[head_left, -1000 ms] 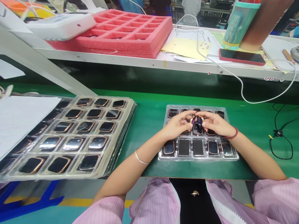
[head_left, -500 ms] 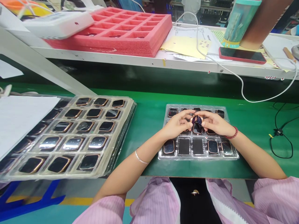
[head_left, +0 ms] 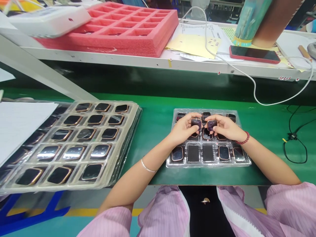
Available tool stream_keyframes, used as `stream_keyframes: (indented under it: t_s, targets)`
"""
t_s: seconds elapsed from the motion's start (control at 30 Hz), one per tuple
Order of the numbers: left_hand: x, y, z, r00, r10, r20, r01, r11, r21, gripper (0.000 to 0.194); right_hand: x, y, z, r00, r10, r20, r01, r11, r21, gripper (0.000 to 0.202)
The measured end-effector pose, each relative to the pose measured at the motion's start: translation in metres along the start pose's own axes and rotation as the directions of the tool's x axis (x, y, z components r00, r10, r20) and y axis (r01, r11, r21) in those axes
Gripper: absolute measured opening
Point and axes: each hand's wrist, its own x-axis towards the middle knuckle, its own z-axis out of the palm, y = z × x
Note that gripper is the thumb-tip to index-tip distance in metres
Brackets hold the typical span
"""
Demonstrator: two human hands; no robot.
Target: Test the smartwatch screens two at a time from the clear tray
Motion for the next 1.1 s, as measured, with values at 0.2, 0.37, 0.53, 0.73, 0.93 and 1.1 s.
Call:
stream_keyframes:
  t_s: [0.2,0.37,0.53,0.73,0.93,1.1]
  targets:
    - [-0.001,0.005,0.001,1.000,0.011,-0.005,-0.010,0.996,0.088,0.042,0.000,-0.005,0.001,0.999,-0.047,-0.021,0.045,0.995,-0.084,0.022]
    - [-0.044,0.026,0.011,0.970,0.180,0.161,-0.240,0.781,0.576,0.011,-0.024,-0.022,0.027,0.927,-0.372,-0.042,0.284,0.772,-0.569,0.007]
    - [-0.077,0.027,0.022,0.956,0.071,0.283,-0.291,0.326,0.900,0.019,-0.054,-0.021,0.056,0.931,-0.335,0.145,0.312,0.523,-0.793,0.011]
    - [-0.054,0.032,0.041,0.943,0.074,0.324,-0.330,0.094,0.939,0.011,-0.092,-0.039,0.024,0.982,-0.142,0.127,0.164,0.291,-0.942,0.018]
    - [-0.016,0.023,0.082,0.833,0.010,0.554,-0.544,0.203,0.814,0.034,-0.125,-0.040,-0.005,0.997,0.075,-0.017,-0.024,0.097,-0.995,0.008]
    - [-0.015,0.009,0.093,0.797,0.095,0.597,-0.594,0.307,0.743,0.028,-0.130,-0.034,-0.009,0.999,0.043,0.026,0.007,0.398,-0.917,0.009]
